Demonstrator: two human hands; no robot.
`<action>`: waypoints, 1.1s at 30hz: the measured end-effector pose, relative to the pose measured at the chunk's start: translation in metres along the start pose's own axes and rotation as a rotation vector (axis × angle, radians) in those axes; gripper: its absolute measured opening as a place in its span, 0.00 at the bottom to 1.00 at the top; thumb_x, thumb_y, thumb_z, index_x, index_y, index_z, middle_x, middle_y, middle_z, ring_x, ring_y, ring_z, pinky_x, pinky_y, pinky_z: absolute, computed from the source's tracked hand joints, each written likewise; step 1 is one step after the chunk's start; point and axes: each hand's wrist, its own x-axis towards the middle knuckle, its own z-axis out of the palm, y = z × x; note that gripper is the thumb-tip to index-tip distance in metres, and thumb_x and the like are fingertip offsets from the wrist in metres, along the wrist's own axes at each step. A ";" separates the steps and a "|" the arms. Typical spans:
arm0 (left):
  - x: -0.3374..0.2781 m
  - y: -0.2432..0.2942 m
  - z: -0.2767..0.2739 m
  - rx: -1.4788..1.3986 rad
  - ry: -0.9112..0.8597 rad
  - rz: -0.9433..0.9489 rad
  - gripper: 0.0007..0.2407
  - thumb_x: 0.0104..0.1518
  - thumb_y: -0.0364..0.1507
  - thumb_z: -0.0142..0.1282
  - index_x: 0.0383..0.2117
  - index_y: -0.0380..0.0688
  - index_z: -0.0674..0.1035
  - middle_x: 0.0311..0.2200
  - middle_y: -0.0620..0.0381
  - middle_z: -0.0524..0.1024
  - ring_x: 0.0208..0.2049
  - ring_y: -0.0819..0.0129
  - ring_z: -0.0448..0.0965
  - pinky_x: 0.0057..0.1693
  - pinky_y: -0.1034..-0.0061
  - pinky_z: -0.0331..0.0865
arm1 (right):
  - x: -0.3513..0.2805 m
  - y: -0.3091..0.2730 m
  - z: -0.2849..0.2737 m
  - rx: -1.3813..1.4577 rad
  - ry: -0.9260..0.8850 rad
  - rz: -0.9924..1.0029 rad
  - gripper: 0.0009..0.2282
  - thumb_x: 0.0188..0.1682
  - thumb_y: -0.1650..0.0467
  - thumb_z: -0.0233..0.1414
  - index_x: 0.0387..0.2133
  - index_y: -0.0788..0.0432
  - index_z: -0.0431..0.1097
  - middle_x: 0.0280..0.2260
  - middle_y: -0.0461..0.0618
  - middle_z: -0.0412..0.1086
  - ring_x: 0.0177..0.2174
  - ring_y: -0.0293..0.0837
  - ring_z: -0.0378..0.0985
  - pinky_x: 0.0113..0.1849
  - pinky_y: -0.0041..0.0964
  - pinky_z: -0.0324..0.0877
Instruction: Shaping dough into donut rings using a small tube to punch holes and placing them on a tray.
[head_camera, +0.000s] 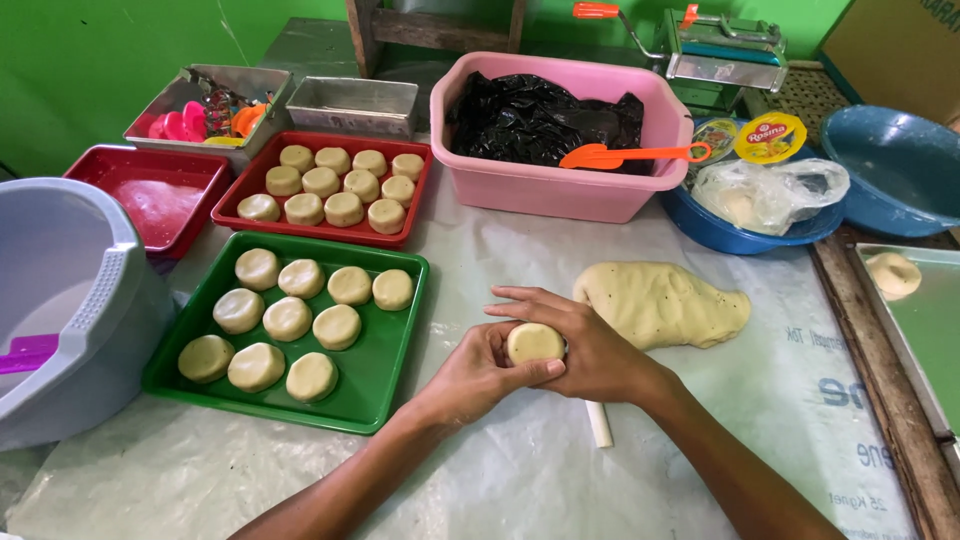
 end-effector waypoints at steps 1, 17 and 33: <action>0.002 -0.001 -0.002 0.002 -0.002 -0.002 0.11 0.48 0.18 0.70 0.34 0.26 0.80 0.25 0.46 0.83 0.27 0.65 0.86 0.36 0.78 0.82 | 0.000 0.002 0.001 0.001 0.003 0.001 0.26 0.38 0.75 0.62 0.53 0.62 0.69 0.56 0.63 0.70 0.52 0.65 0.75 0.52 0.59 0.69; 0.007 -0.004 -0.001 -0.043 0.171 -0.026 0.13 0.48 0.21 0.71 0.37 0.25 0.81 0.28 0.43 0.84 0.26 0.58 0.86 0.34 0.71 0.83 | -0.003 0.018 0.017 0.046 0.191 0.043 0.19 0.38 0.72 0.66 0.45 0.55 0.75 0.51 0.53 0.75 0.45 0.54 0.82 0.47 0.49 0.75; -0.005 0.026 0.003 0.435 0.224 -0.046 0.15 0.41 0.29 0.78 0.32 0.37 0.84 0.19 0.56 0.81 0.23 0.76 0.81 0.34 0.85 0.74 | -0.010 -0.027 -0.057 -0.205 -0.220 0.452 0.23 0.35 0.73 0.66 0.46 0.65 0.72 0.38 0.67 0.77 0.41 0.64 0.81 0.42 0.56 0.73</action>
